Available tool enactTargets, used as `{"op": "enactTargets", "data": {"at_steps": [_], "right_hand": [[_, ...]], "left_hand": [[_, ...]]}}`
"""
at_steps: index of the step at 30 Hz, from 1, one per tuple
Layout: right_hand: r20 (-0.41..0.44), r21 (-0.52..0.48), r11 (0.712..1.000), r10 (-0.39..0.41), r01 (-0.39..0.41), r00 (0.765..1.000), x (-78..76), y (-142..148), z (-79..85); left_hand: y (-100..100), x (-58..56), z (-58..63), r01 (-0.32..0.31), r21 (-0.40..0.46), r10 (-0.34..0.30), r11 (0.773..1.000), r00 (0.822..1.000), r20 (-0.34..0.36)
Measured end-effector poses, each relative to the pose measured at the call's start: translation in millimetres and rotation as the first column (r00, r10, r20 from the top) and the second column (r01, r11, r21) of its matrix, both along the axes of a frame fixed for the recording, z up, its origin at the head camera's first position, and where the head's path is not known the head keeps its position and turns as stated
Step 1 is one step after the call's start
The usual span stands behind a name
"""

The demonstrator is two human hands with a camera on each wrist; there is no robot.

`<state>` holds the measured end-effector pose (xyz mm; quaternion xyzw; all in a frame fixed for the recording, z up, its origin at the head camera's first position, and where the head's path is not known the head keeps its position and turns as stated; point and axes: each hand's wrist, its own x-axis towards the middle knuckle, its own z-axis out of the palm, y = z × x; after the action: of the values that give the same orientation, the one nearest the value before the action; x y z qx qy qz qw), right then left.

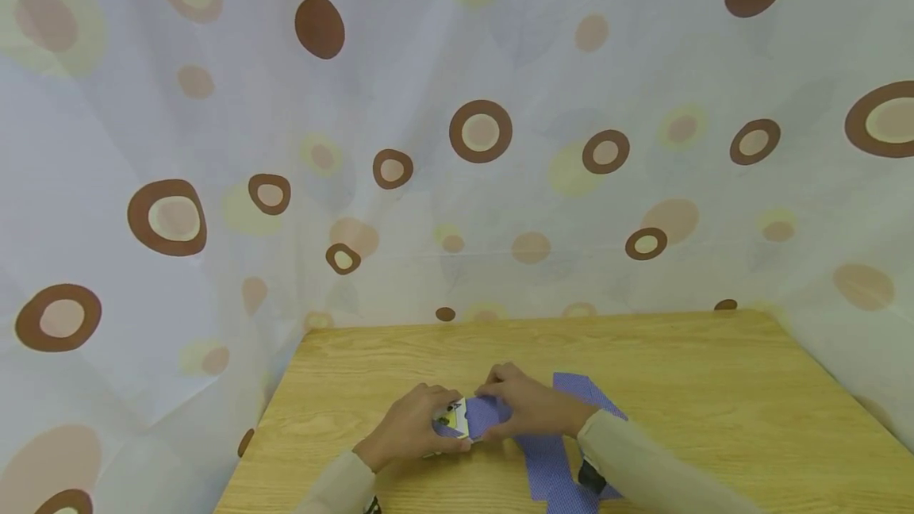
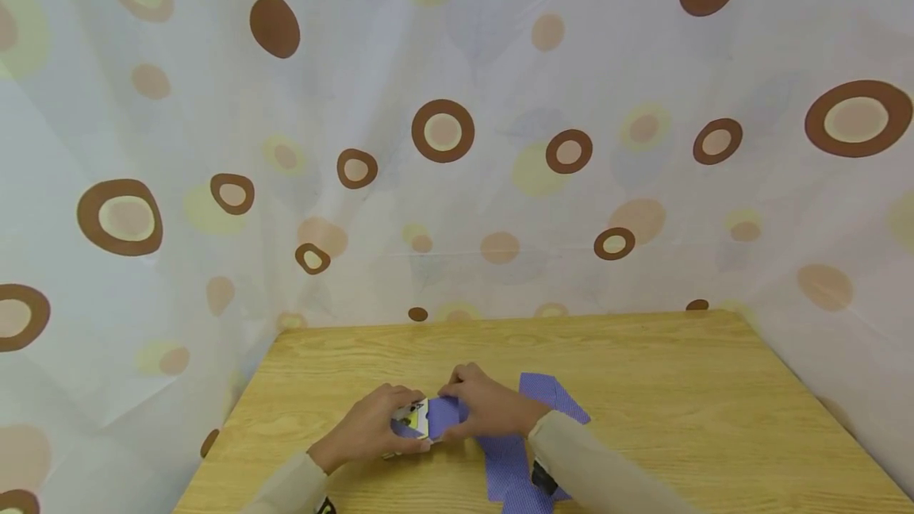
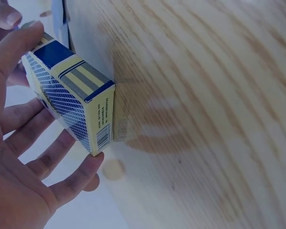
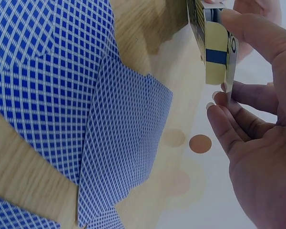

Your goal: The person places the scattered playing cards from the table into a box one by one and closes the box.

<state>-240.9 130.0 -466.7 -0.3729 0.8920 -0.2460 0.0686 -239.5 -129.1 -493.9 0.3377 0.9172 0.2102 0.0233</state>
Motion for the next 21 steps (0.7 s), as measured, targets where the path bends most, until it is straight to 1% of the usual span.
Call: {"op": "enactTargets", "data": {"at_steps": [3, 13, 18, 21], "right_hand": [[-0.018, 0.018, 1.000, -0.006, 0.006, 1.000, 0.7, -4, -4.0], [-0.089, 0.041, 0.999, -0.009, 0.013, 0.996, 4.2, -13, -10.1], [-0.091, 0.018, 1.000, -0.018, 0.019, 0.996, 6.1, -13, -11.1], [-0.072, -0.005, 0.999, -0.037, 0.037, 0.997, 6.2, -10, -10.9]], "left_hand": [[2, 0.5, -0.1, 0.011, 0.011, -0.011, 1.000, 1.000, -0.001], [3, 0.9, -0.5, 0.014, 0.018, -0.014, 1.000, 1.000, 0.005], [3, 0.5, -1.3, 0.013, 0.014, -0.013, 1.000, 1.000, 0.000], [2, 0.0, -1.2, 0.013, 0.006, -0.013, 1.000, 1.000, -0.017]]}}
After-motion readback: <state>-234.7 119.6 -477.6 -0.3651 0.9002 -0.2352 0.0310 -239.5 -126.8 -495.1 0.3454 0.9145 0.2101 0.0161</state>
